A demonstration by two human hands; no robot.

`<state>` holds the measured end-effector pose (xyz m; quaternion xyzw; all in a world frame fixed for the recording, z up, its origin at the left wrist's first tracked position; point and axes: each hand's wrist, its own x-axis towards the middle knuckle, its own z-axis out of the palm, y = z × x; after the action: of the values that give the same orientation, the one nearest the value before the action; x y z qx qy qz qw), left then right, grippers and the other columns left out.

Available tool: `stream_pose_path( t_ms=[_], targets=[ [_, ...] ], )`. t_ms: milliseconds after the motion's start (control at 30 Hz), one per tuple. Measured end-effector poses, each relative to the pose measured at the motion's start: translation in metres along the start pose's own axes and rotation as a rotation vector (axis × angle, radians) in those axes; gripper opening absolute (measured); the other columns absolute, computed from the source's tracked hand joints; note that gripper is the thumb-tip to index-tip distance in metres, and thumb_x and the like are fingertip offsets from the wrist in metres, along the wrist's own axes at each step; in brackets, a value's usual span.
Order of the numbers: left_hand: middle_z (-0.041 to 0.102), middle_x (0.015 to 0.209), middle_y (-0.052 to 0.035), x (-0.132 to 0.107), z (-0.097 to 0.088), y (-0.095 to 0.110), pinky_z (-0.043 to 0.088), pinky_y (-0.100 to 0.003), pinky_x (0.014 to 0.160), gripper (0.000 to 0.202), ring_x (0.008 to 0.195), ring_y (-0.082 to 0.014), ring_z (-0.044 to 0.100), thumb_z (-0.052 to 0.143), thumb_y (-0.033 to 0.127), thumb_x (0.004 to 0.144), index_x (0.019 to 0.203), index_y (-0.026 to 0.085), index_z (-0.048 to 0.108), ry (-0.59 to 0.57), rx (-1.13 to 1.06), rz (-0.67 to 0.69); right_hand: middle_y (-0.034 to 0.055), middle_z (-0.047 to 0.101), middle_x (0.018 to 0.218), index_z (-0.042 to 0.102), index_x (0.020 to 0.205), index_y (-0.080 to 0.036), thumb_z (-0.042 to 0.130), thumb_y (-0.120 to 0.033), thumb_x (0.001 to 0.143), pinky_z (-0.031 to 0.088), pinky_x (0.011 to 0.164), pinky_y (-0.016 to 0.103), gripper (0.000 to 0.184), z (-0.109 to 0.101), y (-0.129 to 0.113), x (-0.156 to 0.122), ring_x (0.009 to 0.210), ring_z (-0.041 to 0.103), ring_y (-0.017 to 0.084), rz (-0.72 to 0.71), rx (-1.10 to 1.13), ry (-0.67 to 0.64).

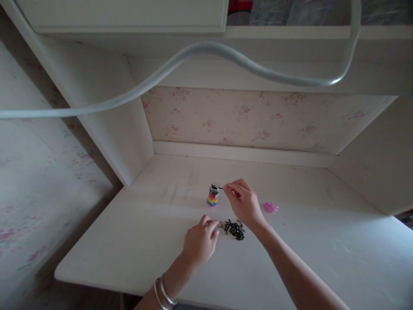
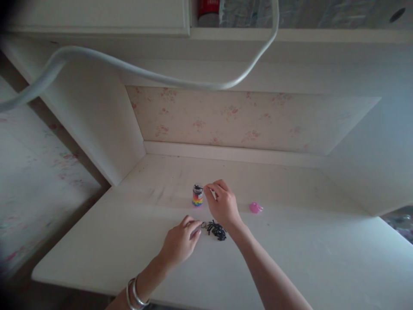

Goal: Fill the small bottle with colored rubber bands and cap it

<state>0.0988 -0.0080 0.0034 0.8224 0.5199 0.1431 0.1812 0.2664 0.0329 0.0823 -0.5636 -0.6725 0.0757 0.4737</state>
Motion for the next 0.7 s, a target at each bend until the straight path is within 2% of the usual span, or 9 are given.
stream_pose_path(
  t_ms=[133,367,533,700],
  targets=[
    [0.061,0.101,0.0026,0.002,0.001,0.0,0.045,-0.02,0.069,0.022,0.078,-0.011,0.063,0.05,0.031,0.09,0.107,0.035,0.063,-0.005,0.016,-0.037,0.0021,0.061,0.085,0.07,0.083,-0.02,0.051,-0.033,0.09,0.04,0.064,0.022,0.024,0.012,0.006,0.019,0.069,0.055,0.011,-0.038,-0.101,-0.063],
    [0.061,0.099,0.0033,0.001,0.004,-0.004,0.043,-0.02,0.068,0.015,0.077,-0.0107,0.063,0.05,0.03,0.091,0.096,0.032,0.064,0.024,-0.006,-0.03,0.0,0.062,0.09,0.071,0.084,-0.024,0.052,-0.031,0.087,0.039,0.063,0.023,0.021,0.025,0.004,0.028,0.059,0.052,0.008,-0.059,-0.286,-0.201],
    [0.061,0.099,0.0041,0.0,0.006,-0.006,0.042,-0.021,0.066,0.013,0.076,-0.0112,0.063,0.051,0.03,0.09,0.098,0.031,0.061,0.049,-0.014,-0.023,0.0001,0.062,0.088,0.073,0.079,-0.024,0.055,-0.03,0.085,0.04,0.064,0.023,0.02,0.027,0.006,0.032,0.061,0.053,0.009,-0.066,-0.263,-0.23],
    [0.061,0.1,0.0032,0.0,0.006,-0.006,0.043,-0.021,0.066,0.014,0.077,-0.0118,0.063,0.05,0.03,0.09,0.098,0.031,0.061,0.049,-0.022,-0.036,0.0001,0.062,0.085,0.073,0.078,-0.022,0.056,-0.029,0.085,0.04,0.063,0.023,0.02,0.021,0.009,0.035,0.059,0.051,0.009,-0.08,-0.173,-0.2]
  ],
)
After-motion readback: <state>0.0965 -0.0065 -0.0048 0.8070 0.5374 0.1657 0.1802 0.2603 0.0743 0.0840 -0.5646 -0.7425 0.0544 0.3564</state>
